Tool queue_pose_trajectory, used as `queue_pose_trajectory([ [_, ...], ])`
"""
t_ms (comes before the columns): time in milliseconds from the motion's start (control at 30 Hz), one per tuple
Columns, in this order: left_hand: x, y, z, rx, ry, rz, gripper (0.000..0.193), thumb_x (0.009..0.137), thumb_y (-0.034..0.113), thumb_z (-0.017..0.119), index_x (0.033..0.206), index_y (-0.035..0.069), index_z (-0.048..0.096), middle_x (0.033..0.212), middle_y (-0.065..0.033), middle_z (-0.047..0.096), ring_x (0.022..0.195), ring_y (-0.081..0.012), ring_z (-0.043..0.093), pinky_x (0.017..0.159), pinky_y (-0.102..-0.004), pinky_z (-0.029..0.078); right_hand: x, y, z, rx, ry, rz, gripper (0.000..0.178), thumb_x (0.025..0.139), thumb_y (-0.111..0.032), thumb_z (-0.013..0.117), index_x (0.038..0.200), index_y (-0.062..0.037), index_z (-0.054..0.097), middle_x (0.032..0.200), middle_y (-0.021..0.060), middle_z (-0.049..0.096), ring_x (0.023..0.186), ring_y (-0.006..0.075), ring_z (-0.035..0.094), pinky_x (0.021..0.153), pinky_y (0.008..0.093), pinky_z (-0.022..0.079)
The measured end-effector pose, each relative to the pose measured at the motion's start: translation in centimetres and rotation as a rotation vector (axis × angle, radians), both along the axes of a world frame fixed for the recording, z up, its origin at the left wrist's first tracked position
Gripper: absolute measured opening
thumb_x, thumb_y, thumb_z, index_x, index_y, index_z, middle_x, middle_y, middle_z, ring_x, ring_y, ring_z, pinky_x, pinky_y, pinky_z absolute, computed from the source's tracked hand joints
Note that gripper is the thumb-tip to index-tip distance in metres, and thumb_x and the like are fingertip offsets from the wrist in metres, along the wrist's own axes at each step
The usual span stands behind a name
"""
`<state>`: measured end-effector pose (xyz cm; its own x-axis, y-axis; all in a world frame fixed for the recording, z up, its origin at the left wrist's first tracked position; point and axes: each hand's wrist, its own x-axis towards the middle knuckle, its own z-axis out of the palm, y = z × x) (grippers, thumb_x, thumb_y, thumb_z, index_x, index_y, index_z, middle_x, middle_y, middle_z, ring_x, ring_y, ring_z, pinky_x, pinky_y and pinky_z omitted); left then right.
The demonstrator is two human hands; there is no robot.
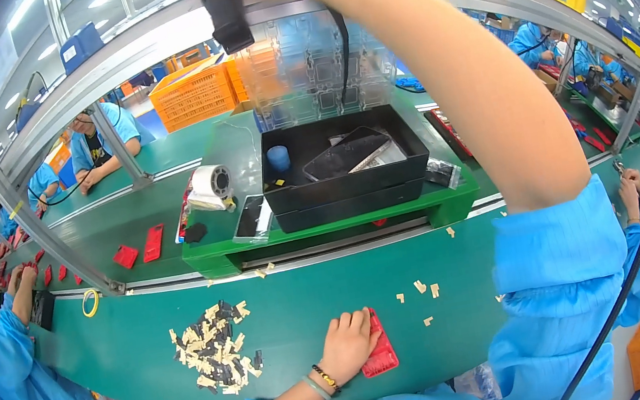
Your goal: The person assembles small electronic components into a red plastic housing by hand on an electronics factory assembly line.
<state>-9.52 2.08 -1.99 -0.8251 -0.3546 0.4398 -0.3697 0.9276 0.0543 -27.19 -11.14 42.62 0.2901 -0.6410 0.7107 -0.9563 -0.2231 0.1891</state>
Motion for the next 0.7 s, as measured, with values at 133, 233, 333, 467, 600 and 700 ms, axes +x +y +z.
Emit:
queue_pose_trajectory([
  [133,-0.5,0.3,1.1,0.066,-0.017,-0.033,0.053,0.087,0.038,0.06,0.119,-0.004,0.059,0.095,-0.0091,0.054,0.088,-0.023,0.052,0.076,-0.0336,0.042,-5.3,0.0,-0.2,0.023,0.167,-0.033,0.052,0.1,-0.042,0.035,0.132,-0.0043,0.049,0.118,0.0258,0.06,0.11,0.0429,0.056,0.095,0.0431,0.044],
  [233,-0.3,0.4,1.6,0.111,-0.058,-0.032,0.057,0.088,0.042,0.057,0.121,-0.005,0.057,0.099,-0.0092,0.055,0.092,-0.0225,0.051,0.078,-0.0337,0.04,-9.0,-1.7,2.3,0.057,0.223,0.034,0.048,0.099,-0.038,0.04,0.128,-0.0033,0.052,0.115,0.0216,0.063,0.107,0.0362,0.057,0.095,0.0401,0.044],
  [333,0.4,0.6,1.3,0.119,-0.055,-0.005,0.058,0.088,0.043,0.056,0.123,-0.004,0.055,0.099,-0.009,0.054,0.093,-0.0228,0.051,0.079,-0.0343,0.04,-10.0,-3.2,4.7,0.341,-0.006,-0.186,0.039,0.095,-0.03,0.051,0.119,-0.0007,0.059,0.111,0.0148,0.066,0.099,0.0255,0.061,0.091,0.0361,0.045],
  [467,1.2,1.1,1.0,0.116,-0.048,0.01,0.058,0.088,0.042,0.057,0.125,-0.003,0.055,0.099,-0.009,0.055,0.094,-0.0225,0.051,0.08,-0.034,0.041,-10.6,-4.1,5.2,0.313,0.035,-0.326,0.038,0.087,-0.032,0.061,0.108,-0.0015,0.066,0.11,0.0173,0.067,0.102,0.0301,0.064,0.089,0.0404,0.048],
  [600,0.6,1.3,0.4,0.107,-0.031,-0.018,0.06,0.086,0.043,0.059,0.126,-0.001,0.054,0.098,-0.0099,0.054,0.09,-0.0233,0.051,0.08,-0.0346,0.041,-12.8,-3.5,5.5,-0.05,0.228,-0.529,0.025,0.081,-0.018,0.064,0.1,-0.0022,0.067,0.096,0.0198,0.069,0.091,0.0298,0.066,0.08,0.0382,0.05],
  [700,0.8,1.4,1.3,0.159,-0.07,0.0,0.061,0.085,0.042,0.061,0.127,-0.001,0.053,0.102,-0.011,0.055,0.093,-0.0239,0.051,0.081,-0.0357,0.042,-12.8,-1.2,5.7,0.19,0.042,-0.356,0.016,0.079,-0.01,0.06,0.09,-0.0021,0.068,0.082,0.0189,0.068,0.079,0.0257,0.067,0.071,0.0354,0.05],
])
